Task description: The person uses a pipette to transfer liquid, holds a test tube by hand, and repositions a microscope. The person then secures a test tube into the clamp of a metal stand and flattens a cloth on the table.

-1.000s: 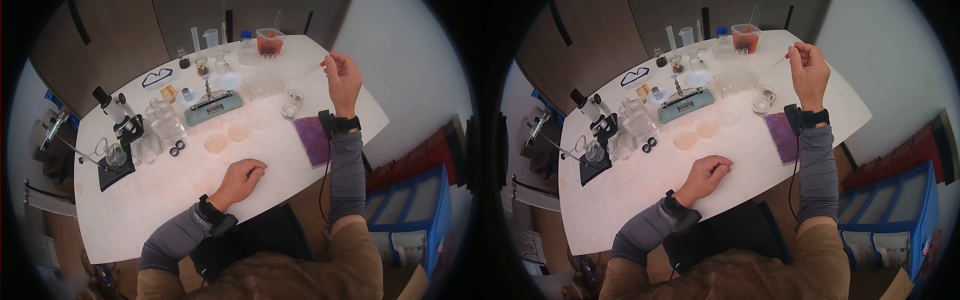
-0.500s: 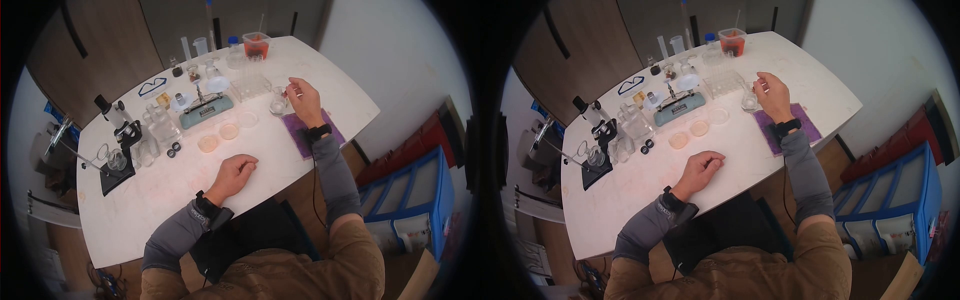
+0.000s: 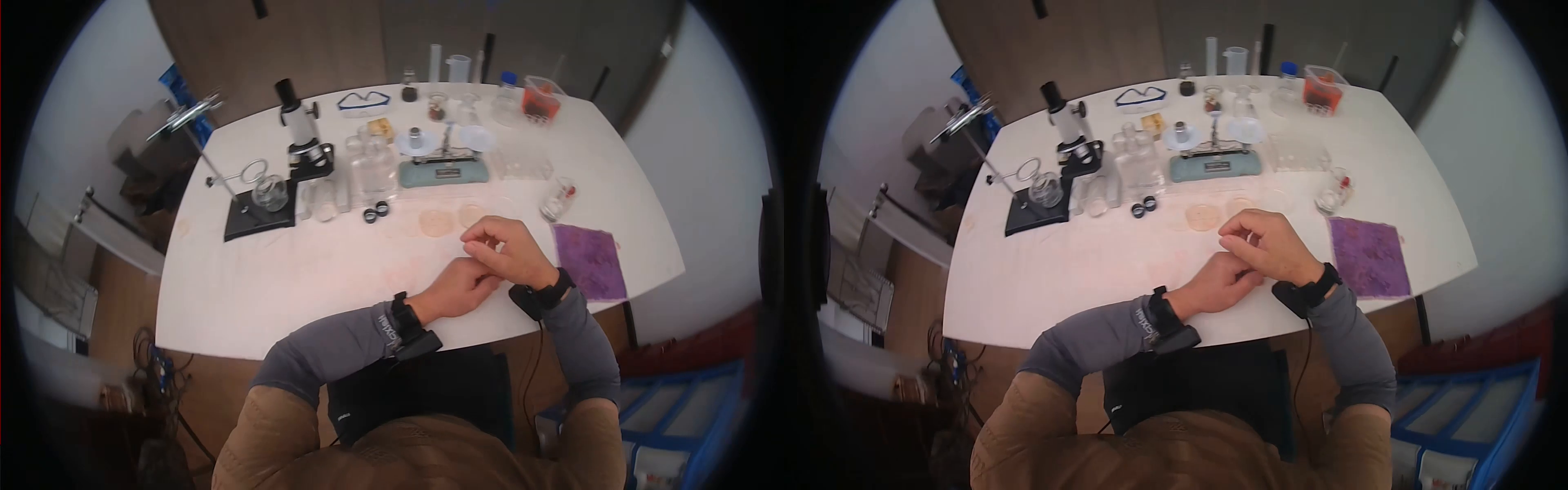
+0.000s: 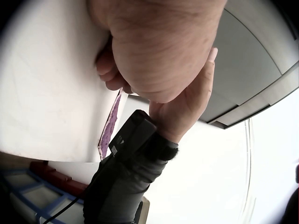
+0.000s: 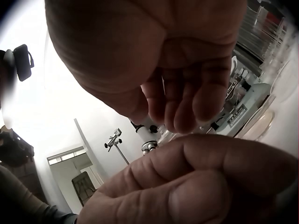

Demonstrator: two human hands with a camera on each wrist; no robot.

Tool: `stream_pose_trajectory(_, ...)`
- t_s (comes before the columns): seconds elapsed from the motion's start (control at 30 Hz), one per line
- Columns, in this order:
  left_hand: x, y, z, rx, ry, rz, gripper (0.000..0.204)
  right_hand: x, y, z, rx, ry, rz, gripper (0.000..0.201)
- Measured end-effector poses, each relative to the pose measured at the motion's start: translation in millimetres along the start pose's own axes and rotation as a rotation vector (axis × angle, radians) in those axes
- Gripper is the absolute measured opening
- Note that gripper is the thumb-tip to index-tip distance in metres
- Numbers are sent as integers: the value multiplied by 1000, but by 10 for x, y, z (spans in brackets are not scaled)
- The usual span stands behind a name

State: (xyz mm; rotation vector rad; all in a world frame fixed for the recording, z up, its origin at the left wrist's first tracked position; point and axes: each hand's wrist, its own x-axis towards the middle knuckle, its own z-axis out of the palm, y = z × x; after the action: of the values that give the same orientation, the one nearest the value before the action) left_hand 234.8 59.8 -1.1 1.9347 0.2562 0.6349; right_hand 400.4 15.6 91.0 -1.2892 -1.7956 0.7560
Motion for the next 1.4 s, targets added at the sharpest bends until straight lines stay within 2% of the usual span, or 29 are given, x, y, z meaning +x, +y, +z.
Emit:
stream_pose_trajectory(0.07, -5, -137, 75, 130, 113, 175, 24, 209, -37, 88, 22, -280, 117, 22)
stream_pose_trajectory(0.13, -5, -157, 155, 251, 385, 318, 25, 361, 127, 190, 214, -436, 43, 25)
stream_pose_trajectory(0.17, -24, -186, 124, 284, 411, 298, 25, 426, 147, 212, 229, -469, 15, 25)
stream_pose_trajectory(0.23, -36, -203, 80, 235, 279, 127, 23, 495, 148, 176, 376, -603, 14, 26)
stream_pose_trajectory(0.27, -34, -193, 78, 241, 294, 116, 23, 525, 188, 165, 381, -621, 9, 26)
stream_pose_trajectory(0.3, -18, -149, 84, 209, 377, 166, 22, 547, 229, 153, 441, -638, -8, 30)
stream_pose_trajectory(0.33, -4, -105, 85, 176, 455, 219, 20, 558, 264, 152, 501, -651, -23, 34)
stream_pose_trajectory(0.37, 1, -70, 66, 178, 457, 214, 20, 562, 292, 159, 505, -655, -24, 34)
stream_pose_trajectory(0.53, 14, -54, 57, 73, 407, 60, 18, 492, 519, 218, 646, -596, -24, 56)
stream_pose_trajectory(0.67, 18, -50, 34, 88, 400, 82, 17, 487, 609, 239, 725, -578, -31, 55)
stream_pose_trajectory(0.73, -5, -48, 42, 66, 447, 23, 15, 470, 594, 258, 785, -586, -4, 55)
stream_pose_trajectory(0.8, -2, -45, 11, 104, 472, 82, 15, 454, 627, 278, 831, -575, 10, 54)
stream_pose_trajectory(0.9, -36, -64, -15, 35, 464, 0, 16, 430, 663, 282, 878, -534, 100, 53)
stream_pose_trajectory(0.97, -17, -31, -32, 14, 436, 5, 17, 440, 665, 274, 849, -597, 86, 53)
stream_pose_trajectory(1.07, -39, -13, -66, 8, 458, 33, 20, 420, 627, 301, 920, -585, 105, 52)
stream_pose_trajectory(1.13, -45, -14, -43, -96, 503, -49, 21, 389, 675, 289, 886, -548, 102, 54)
stream_pose_trajectory(1.2, -36, 3, -34, -132, 510, -44, 21, 417, 674, 266, 869, -588, 183, 60)
stream_pose_trajectory(1.4, -54, 85, -77, 26, 573, -2, 19, 452, 811, 433, 908, -553, 132, 70)
